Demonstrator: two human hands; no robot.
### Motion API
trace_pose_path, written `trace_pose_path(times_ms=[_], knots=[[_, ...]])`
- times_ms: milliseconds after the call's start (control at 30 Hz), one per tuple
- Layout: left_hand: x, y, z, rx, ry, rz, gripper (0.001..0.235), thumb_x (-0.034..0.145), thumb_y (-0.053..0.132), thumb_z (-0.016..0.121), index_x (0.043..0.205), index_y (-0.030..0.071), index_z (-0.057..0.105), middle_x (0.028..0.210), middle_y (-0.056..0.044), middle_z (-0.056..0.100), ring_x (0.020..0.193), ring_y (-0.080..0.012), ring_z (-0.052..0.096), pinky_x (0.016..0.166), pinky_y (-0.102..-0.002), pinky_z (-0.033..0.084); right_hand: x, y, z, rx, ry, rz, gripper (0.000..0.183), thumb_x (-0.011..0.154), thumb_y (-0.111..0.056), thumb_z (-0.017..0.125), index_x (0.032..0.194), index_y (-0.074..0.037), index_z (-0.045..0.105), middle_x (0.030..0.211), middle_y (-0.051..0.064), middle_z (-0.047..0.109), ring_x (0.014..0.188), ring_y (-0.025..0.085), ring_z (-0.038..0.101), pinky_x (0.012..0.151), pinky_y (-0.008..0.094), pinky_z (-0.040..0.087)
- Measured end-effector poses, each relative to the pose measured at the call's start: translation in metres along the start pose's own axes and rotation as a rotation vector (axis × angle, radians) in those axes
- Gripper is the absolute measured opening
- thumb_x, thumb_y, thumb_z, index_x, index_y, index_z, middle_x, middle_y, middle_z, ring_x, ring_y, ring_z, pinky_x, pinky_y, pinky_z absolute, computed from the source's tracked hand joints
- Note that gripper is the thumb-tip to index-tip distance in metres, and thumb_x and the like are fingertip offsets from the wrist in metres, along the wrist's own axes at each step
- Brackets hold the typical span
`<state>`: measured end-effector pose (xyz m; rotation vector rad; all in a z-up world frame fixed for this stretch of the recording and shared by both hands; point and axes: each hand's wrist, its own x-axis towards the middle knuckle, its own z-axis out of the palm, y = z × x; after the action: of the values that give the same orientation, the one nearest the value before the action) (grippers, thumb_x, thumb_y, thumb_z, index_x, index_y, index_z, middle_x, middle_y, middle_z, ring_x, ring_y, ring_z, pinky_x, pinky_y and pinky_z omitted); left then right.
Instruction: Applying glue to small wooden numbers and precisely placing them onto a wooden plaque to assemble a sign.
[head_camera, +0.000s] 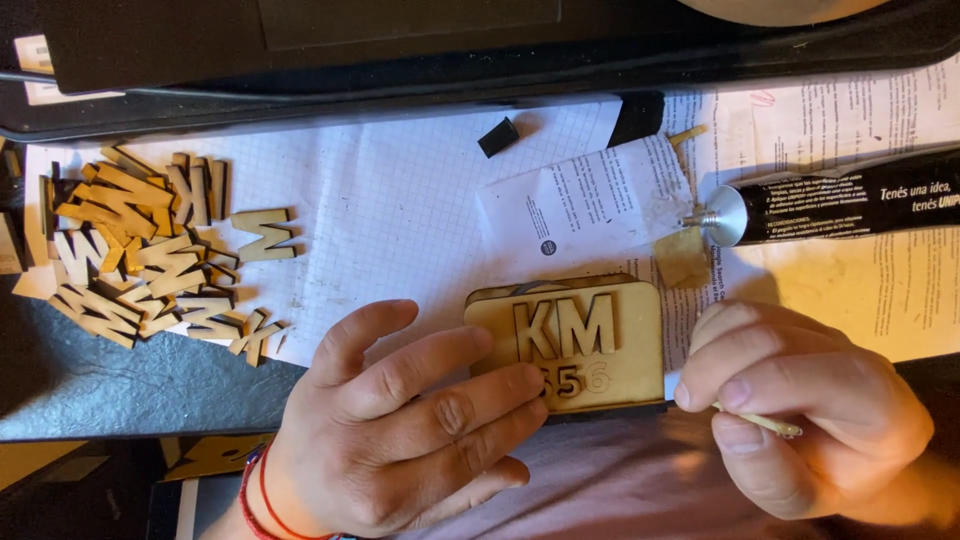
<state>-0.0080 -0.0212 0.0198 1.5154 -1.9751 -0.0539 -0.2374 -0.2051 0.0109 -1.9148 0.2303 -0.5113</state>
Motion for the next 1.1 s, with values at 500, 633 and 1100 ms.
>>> trace_pose_path(times_ms=[500,633,1100], knots=[[-0.007,0.004,0.001,0.083,0.204,-0.046,0.025,0.100,0.041,0.047,0.088,0.031,0.067,0.095,0.016,0.068,0.086,-0.0056,0.060,0.081,-0.029,0.045,-0.001,0.003,-0.002,0.011,-0.015,-0.013,0.018,0.086,-0.021,0.053,0.078,-0.005,0.049,0.072,0.010,0.067,0.055,0.019,0.061,0.061,0.034,0.056],[-0.002,0.001,0.000,0.033,0.126,-0.053,0.027,0.101,0.041,0.047,0.101,0.030,0.072,0.105,0.010,0.066,0.093,-0.0127,0.057,0.083,-0.036,0.044,0.001,0.003,-0.001,0.011,0.002,-0.055,0.016,0.087,-0.018,0.053,0.087,-0.003,0.048,0.071,0.011,0.066,0.056,0.019,0.060,0.061,0.034,0.055],[0.006,0.002,0.002,0.043,0.014,-0.089,0.034,0.100,0.053,0.047,0.110,0.033,0.072,0.116,0.004,0.061,0.105,-0.0195,0.057,0.091,-0.043,0.046,0.008,-0.002,-0.001,0.030,-0.031,-0.027,0.017,0.086,-0.018,0.053,0.076,-0.004,0.050,0.069,0.010,0.064,0.054,0.020,0.058,0.058,0.033,0.054]])
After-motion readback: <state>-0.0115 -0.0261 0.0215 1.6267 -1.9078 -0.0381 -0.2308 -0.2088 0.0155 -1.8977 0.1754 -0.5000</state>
